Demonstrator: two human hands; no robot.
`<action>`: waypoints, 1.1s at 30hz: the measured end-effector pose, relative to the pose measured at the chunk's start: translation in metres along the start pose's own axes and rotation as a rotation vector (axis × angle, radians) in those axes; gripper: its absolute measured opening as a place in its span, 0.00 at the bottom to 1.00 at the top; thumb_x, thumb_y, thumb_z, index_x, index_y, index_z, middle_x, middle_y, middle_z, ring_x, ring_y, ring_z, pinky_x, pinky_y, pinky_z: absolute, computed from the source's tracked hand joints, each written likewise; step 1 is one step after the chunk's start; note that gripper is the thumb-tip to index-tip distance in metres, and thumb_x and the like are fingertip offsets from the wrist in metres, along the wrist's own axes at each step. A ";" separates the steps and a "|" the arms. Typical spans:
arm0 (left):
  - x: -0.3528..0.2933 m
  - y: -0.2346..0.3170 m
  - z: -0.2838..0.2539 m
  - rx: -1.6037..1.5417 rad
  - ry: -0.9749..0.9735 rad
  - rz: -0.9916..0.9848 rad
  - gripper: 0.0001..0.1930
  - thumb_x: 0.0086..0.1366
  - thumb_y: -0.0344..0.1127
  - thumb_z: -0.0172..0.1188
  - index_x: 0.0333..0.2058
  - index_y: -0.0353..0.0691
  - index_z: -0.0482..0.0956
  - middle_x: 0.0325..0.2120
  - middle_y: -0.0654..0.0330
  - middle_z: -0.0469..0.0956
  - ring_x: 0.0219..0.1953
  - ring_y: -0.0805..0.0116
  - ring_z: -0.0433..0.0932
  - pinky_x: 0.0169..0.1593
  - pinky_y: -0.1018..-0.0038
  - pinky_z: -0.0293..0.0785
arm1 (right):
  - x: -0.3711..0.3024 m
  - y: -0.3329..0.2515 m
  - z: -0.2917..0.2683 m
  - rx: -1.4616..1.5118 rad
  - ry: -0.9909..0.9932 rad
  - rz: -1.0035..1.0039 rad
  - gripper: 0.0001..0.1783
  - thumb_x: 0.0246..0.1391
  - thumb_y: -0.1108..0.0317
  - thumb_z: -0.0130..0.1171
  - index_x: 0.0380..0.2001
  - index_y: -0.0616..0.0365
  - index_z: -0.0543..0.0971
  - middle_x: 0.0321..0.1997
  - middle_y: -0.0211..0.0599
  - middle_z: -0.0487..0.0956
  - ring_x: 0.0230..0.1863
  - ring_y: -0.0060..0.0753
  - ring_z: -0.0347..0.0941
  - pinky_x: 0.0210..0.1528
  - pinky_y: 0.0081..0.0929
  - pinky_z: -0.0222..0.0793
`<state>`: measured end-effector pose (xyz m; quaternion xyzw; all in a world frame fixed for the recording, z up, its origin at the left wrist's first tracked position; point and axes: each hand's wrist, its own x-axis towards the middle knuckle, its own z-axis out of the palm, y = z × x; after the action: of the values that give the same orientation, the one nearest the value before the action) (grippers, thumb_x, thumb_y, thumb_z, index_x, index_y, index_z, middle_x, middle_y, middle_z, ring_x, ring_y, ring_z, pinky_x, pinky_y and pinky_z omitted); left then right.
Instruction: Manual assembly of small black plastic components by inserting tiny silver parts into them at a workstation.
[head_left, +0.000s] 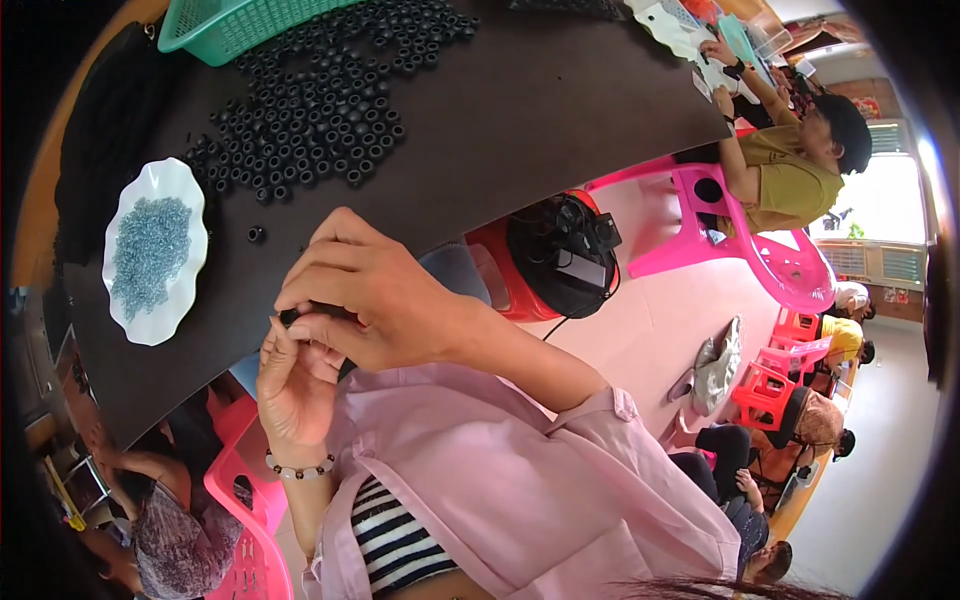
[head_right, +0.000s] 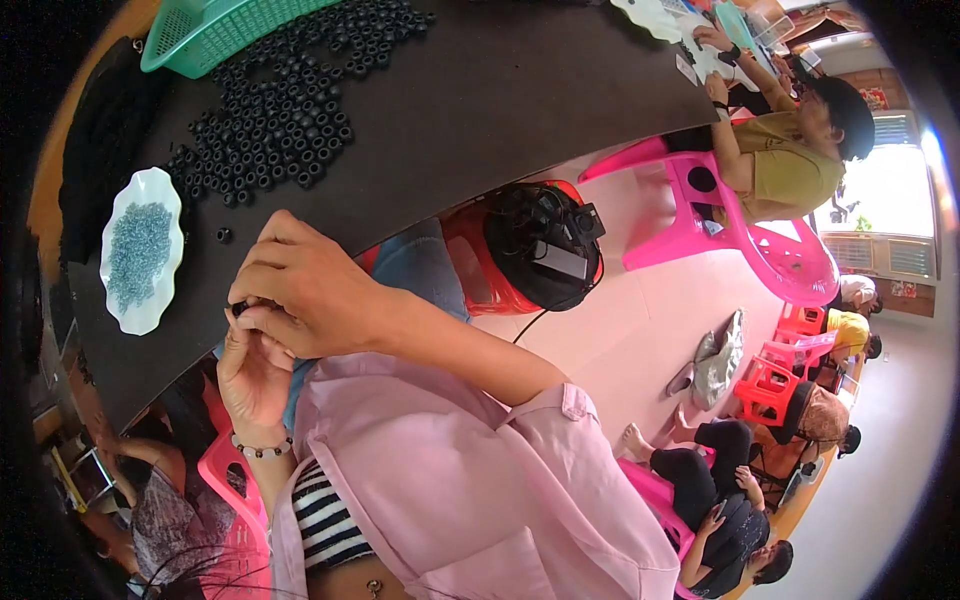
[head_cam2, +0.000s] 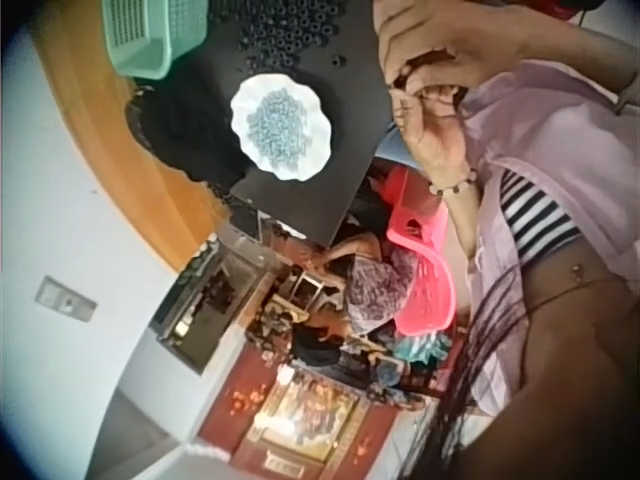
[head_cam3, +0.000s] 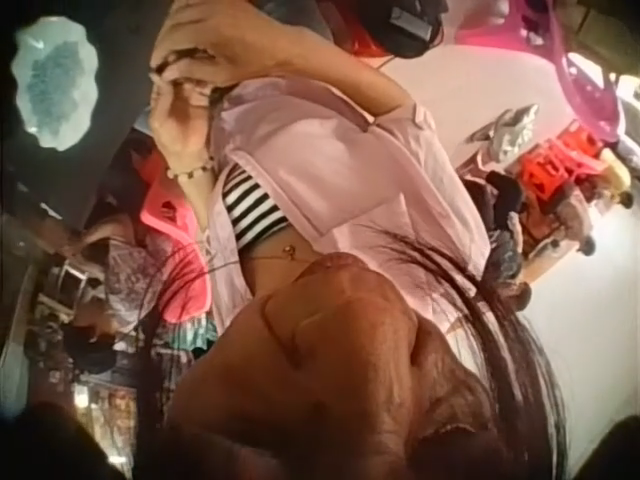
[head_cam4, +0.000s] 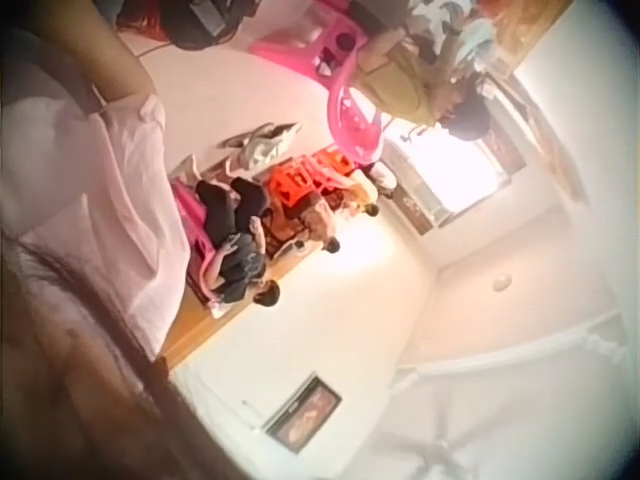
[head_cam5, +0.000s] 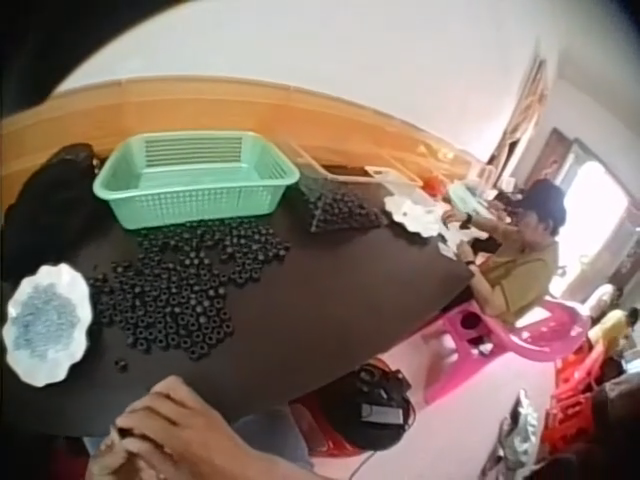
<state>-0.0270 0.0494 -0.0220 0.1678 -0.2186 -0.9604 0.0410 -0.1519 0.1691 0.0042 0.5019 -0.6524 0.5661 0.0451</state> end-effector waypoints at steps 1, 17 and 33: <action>0.001 -0.001 -0.001 -0.008 0.004 0.002 0.13 0.66 0.38 0.54 0.46 0.40 0.73 0.44 0.62 0.74 0.47 0.67 0.74 0.49 0.69 0.69 | -0.001 0.001 -0.001 0.001 -0.005 0.000 0.10 0.39 0.72 0.64 0.29 0.54 0.79 0.31 0.25 0.77 0.36 0.35 0.65 0.38 0.27 0.65; 0.002 0.001 0.012 0.053 0.034 -0.007 0.12 0.65 0.39 0.56 0.41 0.38 0.77 0.39 0.63 0.77 0.32 0.80 0.71 0.39 0.82 0.69 | 0.011 -0.006 -0.010 -0.029 -0.156 0.102 0.20 0.33 0.72 0.68 0.36 0.55 0.81 0.38 0.31 0.79 0.40 0.36 0.67 0.44 0.28 0.64; 0.003 0.002 0.003 0.111 -0.047 0.003 0.12 0.66 0.37 0.55 0.43 0.38 0.77 0.34 0.68 0.76 0.30 0.82 0.70 0.37 0.84 0.68 | 0.015 -0.014 -0.005 -0.014 -0.214 0.094 0.15 0.35 0.75 0.67 0.33 0.56 0.81 0.37 0.30 0.80 0.37 0.32 0.66 0.42 0.26 0.64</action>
<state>-0.0306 0.0484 -0.0195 0.1469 -0.2728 -0.9504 0.0281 -0.1519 0.1660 0.0245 0.5279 -0.6804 0.5061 -0.0481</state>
